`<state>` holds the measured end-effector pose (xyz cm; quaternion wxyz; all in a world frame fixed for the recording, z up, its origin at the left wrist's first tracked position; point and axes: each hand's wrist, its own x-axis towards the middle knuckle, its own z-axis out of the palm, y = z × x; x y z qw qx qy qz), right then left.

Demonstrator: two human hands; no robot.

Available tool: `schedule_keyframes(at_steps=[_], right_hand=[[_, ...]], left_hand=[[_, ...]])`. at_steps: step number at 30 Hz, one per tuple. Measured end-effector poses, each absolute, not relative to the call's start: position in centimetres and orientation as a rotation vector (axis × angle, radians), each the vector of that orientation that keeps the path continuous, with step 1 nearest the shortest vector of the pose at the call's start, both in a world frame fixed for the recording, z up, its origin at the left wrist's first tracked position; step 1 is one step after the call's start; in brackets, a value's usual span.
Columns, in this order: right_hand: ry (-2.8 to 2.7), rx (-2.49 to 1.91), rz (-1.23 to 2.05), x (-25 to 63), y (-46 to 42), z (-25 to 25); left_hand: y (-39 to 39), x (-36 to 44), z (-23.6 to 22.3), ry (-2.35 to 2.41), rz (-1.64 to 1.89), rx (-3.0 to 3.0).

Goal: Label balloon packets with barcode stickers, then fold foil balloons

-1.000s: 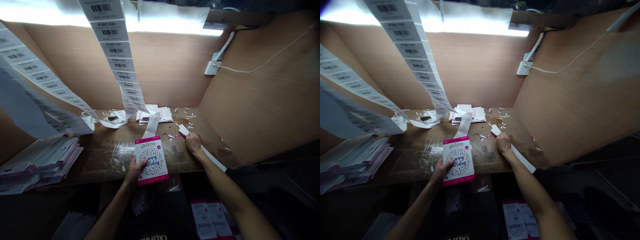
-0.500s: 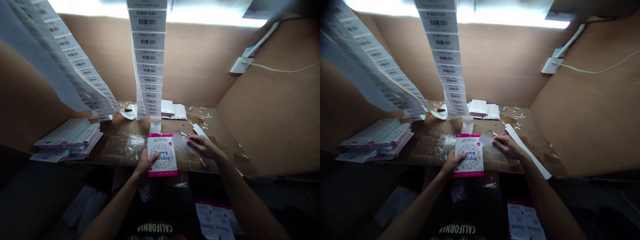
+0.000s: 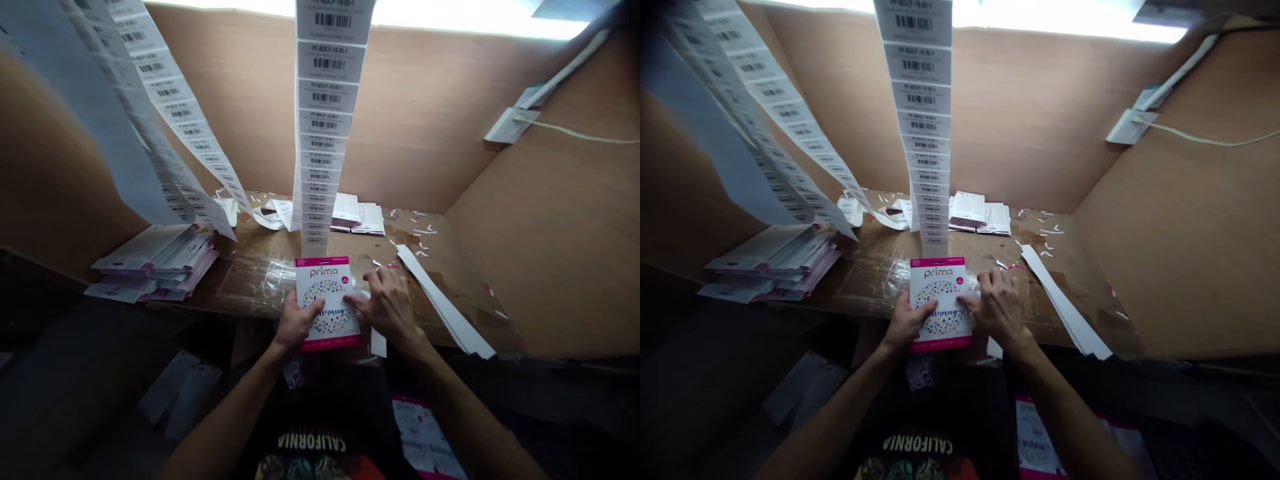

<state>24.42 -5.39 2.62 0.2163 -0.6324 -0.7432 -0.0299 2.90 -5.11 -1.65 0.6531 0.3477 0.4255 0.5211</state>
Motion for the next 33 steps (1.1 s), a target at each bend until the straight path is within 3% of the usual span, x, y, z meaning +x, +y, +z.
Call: schedule_keyframes(at_steps=[2,6,9,15,24,33], right_hand=[[-1.8,-1.778,0.104,23.4,-6.5,1.6],[-1.199,-1.483,1.065,21.8,-7.5,-0.2],[-0.919,-1.262,1.387,21.1,-7.8,-0.8],[-0.788,-1.15,1.431,20.3,-8.2,-1.7],[-0.504,-0.984,1.571,18.6,-9.9,-1.3],[-0.67,-1.19,1.404,19.3,-10.4,-2.6]], left_hand=[[-5.4,2.7,-1.2,0.97,1.199,0.786],[-6.5,2.5,-0.3,0.954,1.185,0.798],[-7.1,2.7,0.1,0.952,1.154,0.799],[-6.9,1.9,-0.7,0.927,1.074,0.717],[-10.6,0.6,-7.0,0.551,0.778,0.339],[-9.3,1.2,-1.8,0.679,0.855,0.164]])
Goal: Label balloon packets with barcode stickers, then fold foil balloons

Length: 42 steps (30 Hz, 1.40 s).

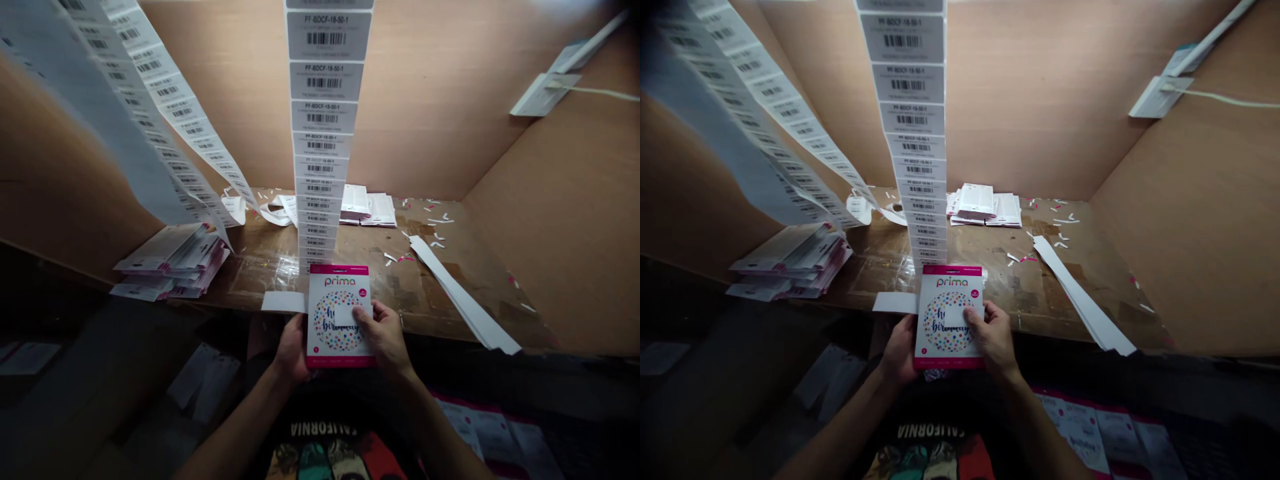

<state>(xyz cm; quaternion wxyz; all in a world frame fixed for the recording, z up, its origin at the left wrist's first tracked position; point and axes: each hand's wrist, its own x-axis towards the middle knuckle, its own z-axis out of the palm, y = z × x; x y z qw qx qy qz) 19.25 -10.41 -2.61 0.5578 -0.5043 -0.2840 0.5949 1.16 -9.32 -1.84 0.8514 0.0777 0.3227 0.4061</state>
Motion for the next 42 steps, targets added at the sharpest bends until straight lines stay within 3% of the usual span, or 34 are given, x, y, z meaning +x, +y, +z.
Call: schedule_keyframes(at_steps=[9,16,28,42], right_hand=[[-0.805,-1.218,1.378,18.4,-9.9,-2.5],[-0.842,-1.161,1.346,17.7,-9.5,-2.2],[-0.893,-1.129,1.365,17.5,-9.8,-2.5],[-0.994,-1.159,1.266,16.1,-10.9,-1.8]], left_hand=[[-11.1,2.5,-2.2,1.201,1.407,0.523],[-11.4,0.9,-2.9,1.286,1.379,0.759],[-11.9,0.2,-4.0,1.226,1.44,0.65],[-10.5,-0.9,-1.3,1.026,1.027,0.738]])
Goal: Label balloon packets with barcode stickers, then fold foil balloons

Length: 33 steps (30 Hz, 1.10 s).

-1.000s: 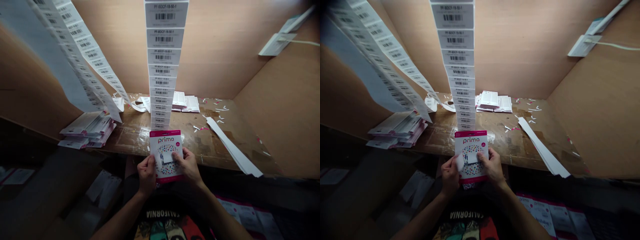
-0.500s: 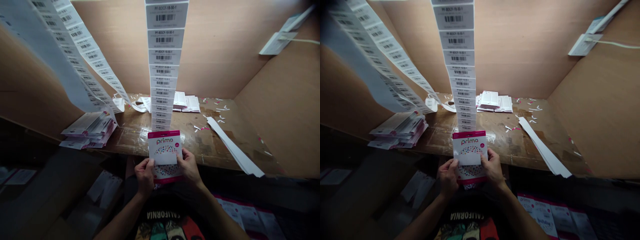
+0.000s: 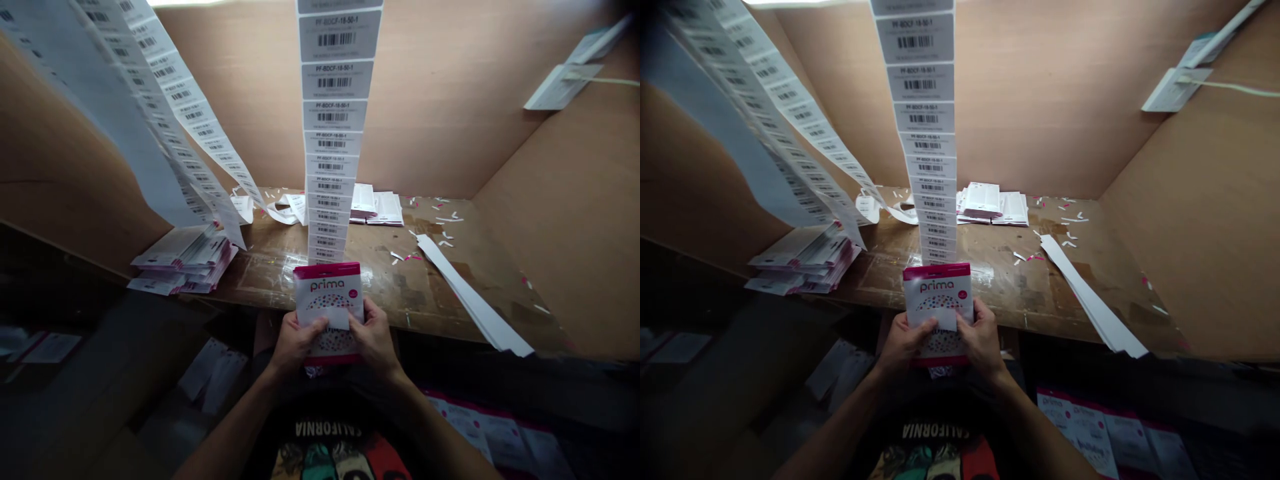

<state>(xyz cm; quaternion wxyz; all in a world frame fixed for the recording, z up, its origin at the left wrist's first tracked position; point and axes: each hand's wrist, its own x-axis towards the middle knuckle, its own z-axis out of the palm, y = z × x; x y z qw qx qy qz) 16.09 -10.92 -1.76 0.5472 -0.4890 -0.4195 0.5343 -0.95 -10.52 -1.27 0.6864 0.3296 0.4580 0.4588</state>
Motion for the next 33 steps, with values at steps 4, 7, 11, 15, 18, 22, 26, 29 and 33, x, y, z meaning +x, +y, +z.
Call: schedule_keyframes(at_steps=[4,7,11,15,18,22,26,29,33], right_hand=[[-1.083,-1.102,1.265,16.6,-9.7,-1.9],[-1.086,-1.13,1.002,17.1,-6.1,-2.1],[-1.17,-1.031,1.031,15.9,-1.4,-2.4],[-1.013,-0.837,1.286,13.6,-1.9,-2.9],[-0.949,-0.849,1.251,13.7,-4.2,-3.1],[-1.164,-0.94,1.06,15.7,-5.7,-2.5],[-1.434,-1.036,0.779,17.1,-5.6,-2.0],[-1.418,-1.038,0.754,17.2,-5.6,-2.1],[-1.341,-1.006,0.868,17.2,-5.5,-2.3]], left_hand=[[-9.5,-3.3,-0.3,1.077,1.056,0.726],[-7.0,-5.6,2.0,1.147,1.375,0.623],[-2.0,-5.6,6.5,1.055,1.601,0.769],[1.9,-2.2,8.5,1.001,1.403,1.018],[3.2,0.4,8.2,0.935,1.37,1.014],[3.0,2.0,7.7,0.838,1.404,0.959],[2.2,2.0,8.2,0.781,1.385,0.91],[2.0,1.9,9.0,0.767,1.363,0.87],[1.8,2.0,9.5,0.771,1.351,0.847]])
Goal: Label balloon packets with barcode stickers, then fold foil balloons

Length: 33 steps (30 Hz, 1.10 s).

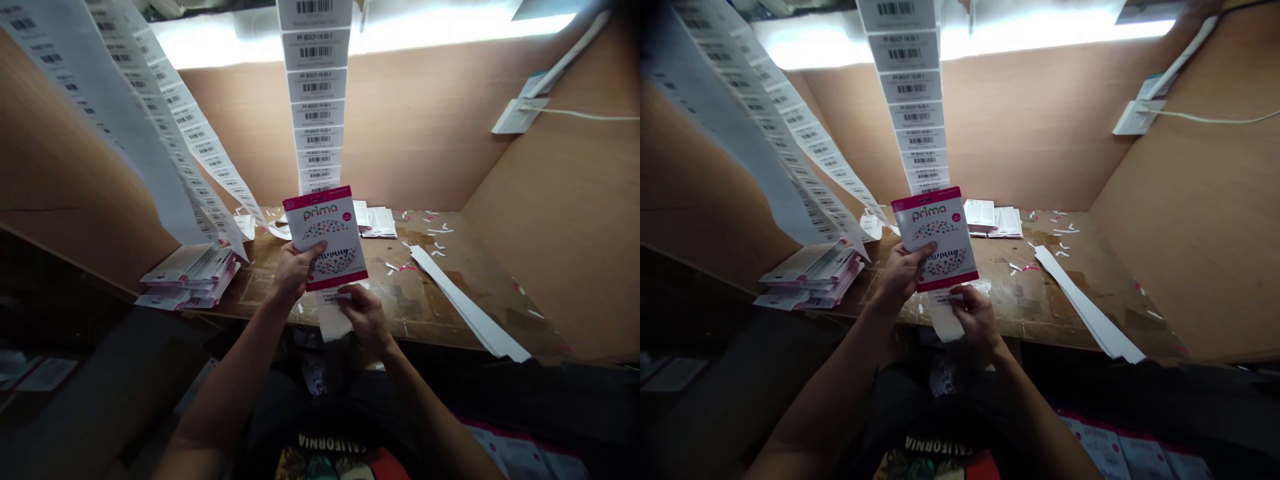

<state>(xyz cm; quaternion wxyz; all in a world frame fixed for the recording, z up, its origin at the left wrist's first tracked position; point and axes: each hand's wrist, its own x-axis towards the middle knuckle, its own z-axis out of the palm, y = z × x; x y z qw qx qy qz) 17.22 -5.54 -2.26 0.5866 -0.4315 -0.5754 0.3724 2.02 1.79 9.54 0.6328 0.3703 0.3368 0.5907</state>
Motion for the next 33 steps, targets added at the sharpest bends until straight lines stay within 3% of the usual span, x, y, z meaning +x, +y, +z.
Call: schedule_keyframes(at_steps=[14,21,27,33], right_hand=[[-1.241,-0.988,0.962,17.5,-6.1,-2.1],[-1.281,-1.044,0.836,17.4,-7.6,-1.6],[-1.151,-0.977,1.032,17.6,-7.9,-1.2],[-1.423,-1.055,0.636,18.1,-7.5,-1.2]], left_hand=[[1.4,2.7,9.2,0.743,1.351,0.848],[1.8,2.5,8.6,0.751,1.407,0.8],[1.4,2.7,8.7,0.751,1.371,0.802],[1.2,2.8,8.7,0.726,1.364,0.806]])
